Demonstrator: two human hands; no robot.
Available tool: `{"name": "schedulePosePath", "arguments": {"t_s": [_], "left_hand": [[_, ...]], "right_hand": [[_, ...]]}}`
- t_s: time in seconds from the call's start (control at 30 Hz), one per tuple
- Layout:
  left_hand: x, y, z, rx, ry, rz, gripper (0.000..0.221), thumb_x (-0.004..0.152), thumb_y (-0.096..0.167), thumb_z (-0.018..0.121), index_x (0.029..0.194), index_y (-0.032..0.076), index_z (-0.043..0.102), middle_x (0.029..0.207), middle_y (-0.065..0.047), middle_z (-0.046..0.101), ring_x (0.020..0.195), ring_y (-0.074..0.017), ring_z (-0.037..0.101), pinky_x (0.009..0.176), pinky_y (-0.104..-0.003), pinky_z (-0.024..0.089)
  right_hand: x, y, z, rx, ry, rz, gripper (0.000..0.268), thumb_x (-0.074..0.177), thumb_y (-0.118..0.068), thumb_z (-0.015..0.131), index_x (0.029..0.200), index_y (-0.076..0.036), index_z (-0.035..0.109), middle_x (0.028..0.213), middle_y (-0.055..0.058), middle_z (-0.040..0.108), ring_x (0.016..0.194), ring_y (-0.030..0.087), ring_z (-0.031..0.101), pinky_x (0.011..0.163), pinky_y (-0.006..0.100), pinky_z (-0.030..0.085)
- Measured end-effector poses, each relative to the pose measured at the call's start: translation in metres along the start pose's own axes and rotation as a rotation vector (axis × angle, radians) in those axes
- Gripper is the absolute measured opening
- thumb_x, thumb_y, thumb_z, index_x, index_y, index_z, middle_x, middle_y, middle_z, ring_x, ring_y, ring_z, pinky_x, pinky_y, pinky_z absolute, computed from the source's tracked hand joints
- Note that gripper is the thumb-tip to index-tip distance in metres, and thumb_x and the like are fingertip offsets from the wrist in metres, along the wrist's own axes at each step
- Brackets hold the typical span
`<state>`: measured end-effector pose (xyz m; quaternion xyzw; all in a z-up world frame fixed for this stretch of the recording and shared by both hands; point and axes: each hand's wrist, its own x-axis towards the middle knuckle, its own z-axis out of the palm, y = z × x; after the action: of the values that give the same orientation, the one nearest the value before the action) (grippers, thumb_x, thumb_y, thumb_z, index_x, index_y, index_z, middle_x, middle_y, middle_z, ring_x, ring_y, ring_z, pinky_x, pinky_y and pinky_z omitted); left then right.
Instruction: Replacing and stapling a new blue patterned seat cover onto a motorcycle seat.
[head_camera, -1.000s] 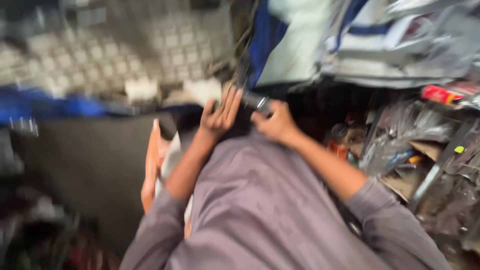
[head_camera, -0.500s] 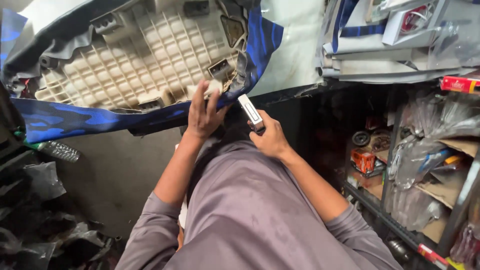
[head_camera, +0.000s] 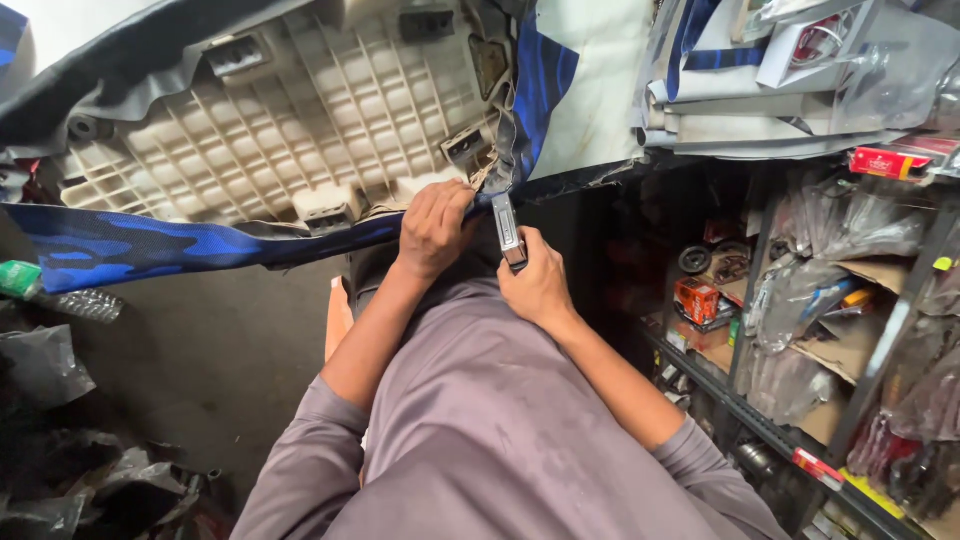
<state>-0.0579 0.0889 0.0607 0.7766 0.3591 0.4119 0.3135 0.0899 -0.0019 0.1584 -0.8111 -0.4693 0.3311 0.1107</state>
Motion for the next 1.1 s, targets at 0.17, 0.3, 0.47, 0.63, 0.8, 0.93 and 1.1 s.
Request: {"name": "schedulePosePath", "arguments": {"t_s": [0.17, 0.3, 0.47, 0.63, 0.8, 0.93, 1.1], "left_hand": [[-0.005, -0.004, 0.002, 0.012, -0.038, 0.015, 0.046, 0.074, 0.006, 0.081, 0.114, 0.001, 0.06, 0.113, -0.013, 0.069, 0.11, -0.0314, 0.068, 0.098, -0.043, 0.053], [-0.009, -0.01, 0.01, 0.041, -0.097, 0.018, 0.042, 0.074, 0.003, 0.079, 0.112, 0.003, 0.061, 0.111, -0.013, 0.069, 0.107, -0.0304, 0.068, 0.097, -0.042, 0.053], [-0.012, 0.0, 0.001, -0.017, -0.093, -0.038, 0.05, 0.076, 0.008, 0.082, 0.119, 0.002, 0.057, 0.116, -0.016, 0.065, 0.107, -0.0348, 0.064, 0.096, -0.044, 0.051], [-0.006, -0.008, 0.002, 0.253, -0.03, 0.01, 0.06, 0.07, 0.008, 0.081, 0.124, 0.002, 0.055, 0.122, -0.018, 0.062, 0.114, -0.0356, 0.062, 0.102, -0.049, 0.049], [0.005, -0.002, 0.002, 0.212, -0.031, -0.128, 0.061, 0.066, 0.011, 0.084, 0.119, 0.007, 0.055, 0.113, -0.014, 0.068, 0.111, -0.035, 0.068, 0.102, -0.044, 0.052], [0.062, -0.004, -0.025, 0.293, -0.163, -0.374, 0.054, 0.073, 0.022, 0.09, 0.117, 0.012, 0.06, 0.1, -0.014, 0.072, 0.095, -0.0353, 0.071, 0.087, -0.043, 0.056], [0.186, 0.05, -0.118, 0.186, -0.268, -0.507, 0.088, 0.052, 0.039, 0.101, 0.115, 0.0, 0.054, 0.104, -0.017, 0.07, 0.096, -0.0309, 0.07, 0.086, -0.041, 0.056]], "right_hand": [[-0.001, 0.003, 0.01, -0.06, -0.006, 0.077, 0.034, 0.084, -0.013, 0.07, 0.114, -0.001, 0.059, 0.092, 0.023, 0.07, 0.089, 0.045, 0.067, 0.081, 0.052, 0.052], [0.005, 0.004, 0.027, -0.084, -0.036, 0.302, 0.023, 0.094, -0.022, 0.069, 0.106, -0.004, 0.06, 0.094, 0.022, 0.072, 0.099, 0.044, 0.069, 0.086, 0.052, 0.052], [-0.011, 0.008, 0.004, 0.008, -0.104, 0.282, 0.045, 0.079, -0.02, 0.078, 0.119, -0.007, 0.061, 0.103, 0.02, 0.073, 0.098, 0.04, 0.068, 0.087, 0.046, 0.052], [0.017, 0.092, -0.034, 0.187, -0.285, 0.281, 0.068, 0.062, -0.015, 0.088, 0.125, -0.008, 0.065, 0.114, 0.013, 0.074, 0.102, 0.024, 0.071, 0.09, 0.035, 0.055], [0.131, 0.185, -0.04, -0.247, -0.092, 0.186, 0.048, 0.067, -0.023, 0.092, 0.107, -0.003, 0.073, 0.108, 0.016, 0.073, 0.101, 0.03, 0.069, 0.09, 0.039, 0.054], [0.188, 0.209, 0.002, -0.322, 0.6, -0.413, 0.055, 0.068, -0.025, 0.089, 0.111, 0.005, 0.071, 0.111, 0.019, 0.072, 0.101, 0.037, 0.068, 0.086, 0.044, 0.053], [0.175, 0.136, 0.095, 1.419, -0.455, 0.341, 0.054, 0.098, -0.047, 0.049, 0.141, -0.014, 0.055, 0.133, 0.011, 0.062, 0.123, 0.029, 0.061, 0.105, 0.051, 0.046]]}}
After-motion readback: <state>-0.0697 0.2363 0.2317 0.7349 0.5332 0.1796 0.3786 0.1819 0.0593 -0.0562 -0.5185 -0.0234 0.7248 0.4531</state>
